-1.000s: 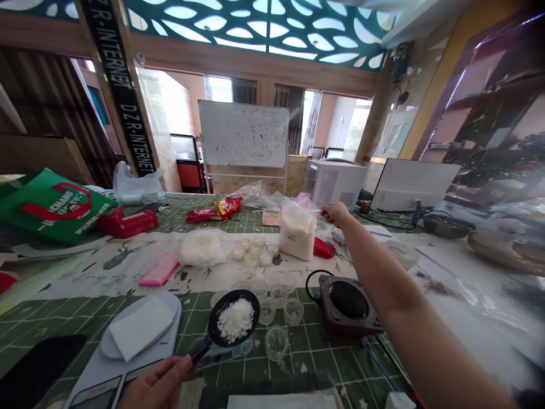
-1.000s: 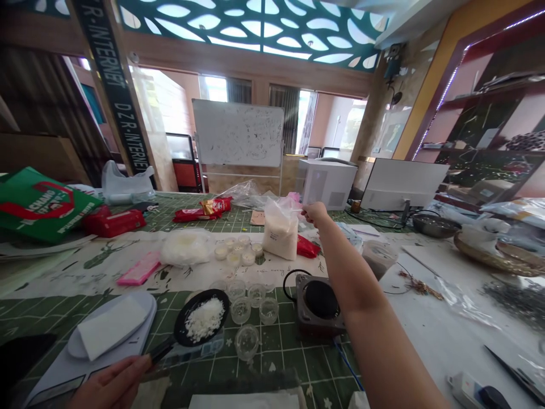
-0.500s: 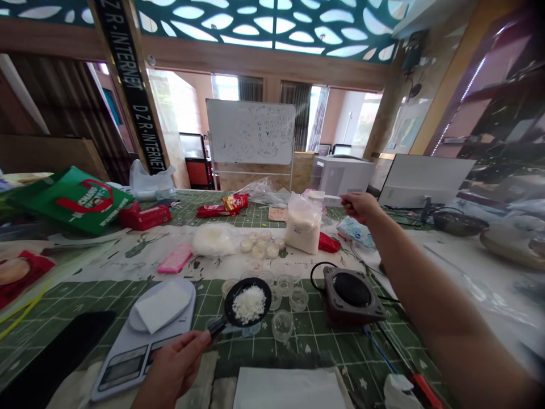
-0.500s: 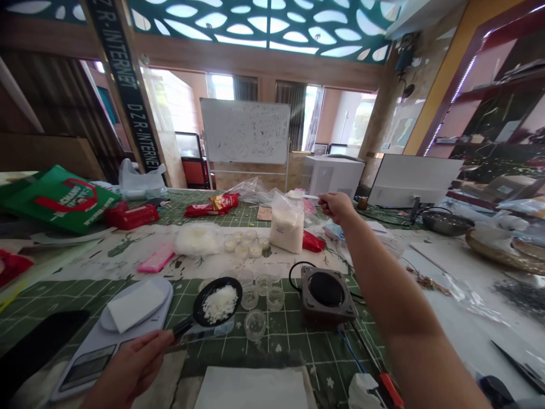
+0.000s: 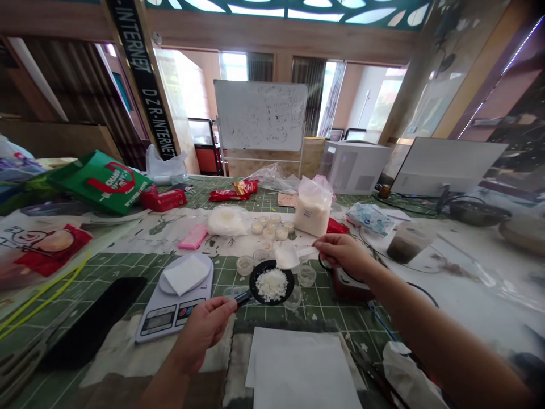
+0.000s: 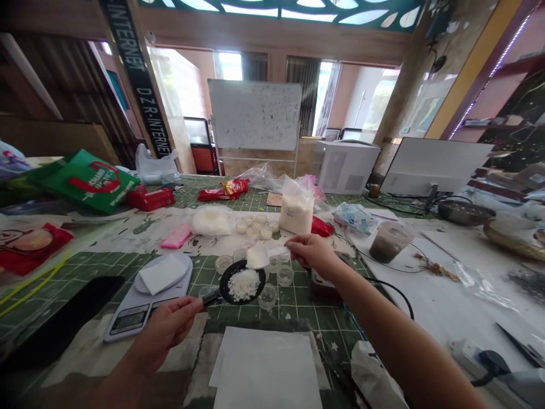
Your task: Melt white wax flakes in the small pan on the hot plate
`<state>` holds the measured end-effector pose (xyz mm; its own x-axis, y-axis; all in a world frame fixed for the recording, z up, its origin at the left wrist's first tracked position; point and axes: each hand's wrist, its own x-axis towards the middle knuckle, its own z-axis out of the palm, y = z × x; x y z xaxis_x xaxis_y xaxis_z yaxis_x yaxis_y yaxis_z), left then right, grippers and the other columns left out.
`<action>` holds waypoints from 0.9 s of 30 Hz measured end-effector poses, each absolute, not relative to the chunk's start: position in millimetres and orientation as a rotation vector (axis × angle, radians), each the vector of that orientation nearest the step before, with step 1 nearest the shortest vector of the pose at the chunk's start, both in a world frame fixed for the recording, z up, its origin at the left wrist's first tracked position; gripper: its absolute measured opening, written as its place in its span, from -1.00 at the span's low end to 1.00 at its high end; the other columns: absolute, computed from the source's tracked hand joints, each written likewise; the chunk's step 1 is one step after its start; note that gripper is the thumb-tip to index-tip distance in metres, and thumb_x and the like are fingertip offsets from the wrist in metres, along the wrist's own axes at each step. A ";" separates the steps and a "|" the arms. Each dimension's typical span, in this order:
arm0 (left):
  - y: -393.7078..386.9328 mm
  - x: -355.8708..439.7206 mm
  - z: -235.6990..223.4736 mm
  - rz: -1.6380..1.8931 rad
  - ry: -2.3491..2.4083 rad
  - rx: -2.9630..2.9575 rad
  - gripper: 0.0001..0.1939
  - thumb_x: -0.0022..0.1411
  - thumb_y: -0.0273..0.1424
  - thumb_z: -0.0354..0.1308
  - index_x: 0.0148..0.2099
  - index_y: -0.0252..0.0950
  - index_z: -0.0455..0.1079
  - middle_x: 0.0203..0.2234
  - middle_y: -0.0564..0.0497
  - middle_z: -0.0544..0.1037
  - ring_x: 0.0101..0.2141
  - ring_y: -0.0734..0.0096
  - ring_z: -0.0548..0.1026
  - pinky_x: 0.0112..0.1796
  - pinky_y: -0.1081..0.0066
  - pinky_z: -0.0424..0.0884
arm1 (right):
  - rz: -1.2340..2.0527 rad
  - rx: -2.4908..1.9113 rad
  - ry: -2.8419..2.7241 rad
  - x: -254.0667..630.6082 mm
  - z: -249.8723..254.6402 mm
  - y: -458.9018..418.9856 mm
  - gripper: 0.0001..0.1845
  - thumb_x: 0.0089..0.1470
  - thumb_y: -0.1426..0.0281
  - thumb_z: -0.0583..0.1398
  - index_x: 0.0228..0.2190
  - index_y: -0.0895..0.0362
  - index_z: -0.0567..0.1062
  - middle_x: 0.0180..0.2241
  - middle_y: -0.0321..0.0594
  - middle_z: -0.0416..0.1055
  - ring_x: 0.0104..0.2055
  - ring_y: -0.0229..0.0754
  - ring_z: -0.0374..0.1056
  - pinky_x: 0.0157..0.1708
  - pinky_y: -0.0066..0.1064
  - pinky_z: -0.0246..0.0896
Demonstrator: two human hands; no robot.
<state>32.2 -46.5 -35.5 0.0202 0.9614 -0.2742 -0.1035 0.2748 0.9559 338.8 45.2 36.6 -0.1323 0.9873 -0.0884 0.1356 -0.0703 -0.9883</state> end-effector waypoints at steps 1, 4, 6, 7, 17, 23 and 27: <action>-47.0 32.4 -34.9 1.041 1.241 0.933 -0.48 -0.09 0.01 0.35 -0.41 -0.37 0.36 -0.73 0.28 0.00 -0.66 0.68 -0.14 -0.63 0.57 -0.26 | 1.302 -1.314 -1.396 336.4 33.1 42.7 -0.72 -0.19 0.24 0.35 -0.49 0.19 0.50 -0.69 -0.36 0.32 -0.70 -0.44 0.02 -0.72 -0.56 -0.19; -48.1 32.8 -33.3 1.031 1.231 0.942 -0.47 -0.09 0.03 0.35 -0.40 -0.36 0.36 -0.73 0.28 0.00 -0.66 0.68 -0.15 -0.63 0.57 -0.26 | 1.291 -1.343 -1.456 333.8 27.1 37.5 -0.75 -0.16 0.25 0.34 -0.47 0.19 0.52 -0.69 -0.36 0.33 -0.69 -0.43 0.05 -0.70 -0.55 -0.15; -48.4 32.8 -32.7 1.029 1.227 0.947 -0.47 -0.10 0.03 0.35 -0.41 -0.36 0.36 -0.73 0.28 0.00 -0.66 0.68 -0.15 -0.63 0.56 -0.26 | 1.293 -1.347 -1.472 334.3 25.0 36.1 -0.75 -0.13 0.25 0.33 -0.45 0.18 0.52 -0.67 -0.37 0.34 -0.68 -0.43 0.06 -0.69 -0.55 -0.13; -48.4 32.8 -32.5 1.029 1.224 0.947 -0.47 -0.10 0.03 0.36 -0.41 -0.36 0.35 -0.74 0.28 0.00 -0.66 0.68 -0.15 -0.63 0.56 -0.26 | 1.296 -1.348 -1.475 334.8 24.0 36.2 -0.75 -0.12 0.24 0.33 -0.45 0.18 0.52 -0.67 -0.37 0.34 -0.68 -0.44 0.06 -0.69 -0.55 -0.13; -48.4 35.2 -32.4 1.037 1.230 0.935 -0.47 -0.11 0.03 0.36 -0.42 -0.36 0.33 -0.73 0.29 -0.01 -0.65 0.68 -0.17 -0.63 0.57 -0.27 | 1.417 -1.269 -1.356 340.3 18.7 39.9 -0.67 -0.19 0.20 0.37 -0.47 0.19 0.49 -0.66 -0.36 0.32 -0.68 -0.46 0.03 -0.71 -0.57 -0.18; -47.6 36.5 -33.4 1.043 1.264 0.919 -0.47 -0.12 0.03 0.35 -0.43 -0.35 0.33 -0.72 0.29 -0.03 -0.64 0.67 -0.18 -0.63 0.58 -0.28 | 1.341 -1.137 -1.216 363.6 45.4 66.8 -0.62 -0.26 0.22 0.41 -0.55 0.19 0.39 -0.64 -0.39 0.26 -0.69 -0.49 -0.02 -0.75 -0.59 -0.23; -46.3 34.9 -34.4 1.033 1.285 0.917 -0.46 -0.12 0.06 0.34 -0.42 -0.36 0.37 -0.72 0.29 -0.06 -0.65 0.68 -0.21 -0.62 0.57 -0.30 | 1.144 -1.157 -1.135 398.9 78.0 110.5 -0.72 -0.01 0.28 0.33 -0.50 0.20 0.39 -0.63 -0.44 0.21 -0.69 -0.49 0.00 -0.75 -0.60 -0.10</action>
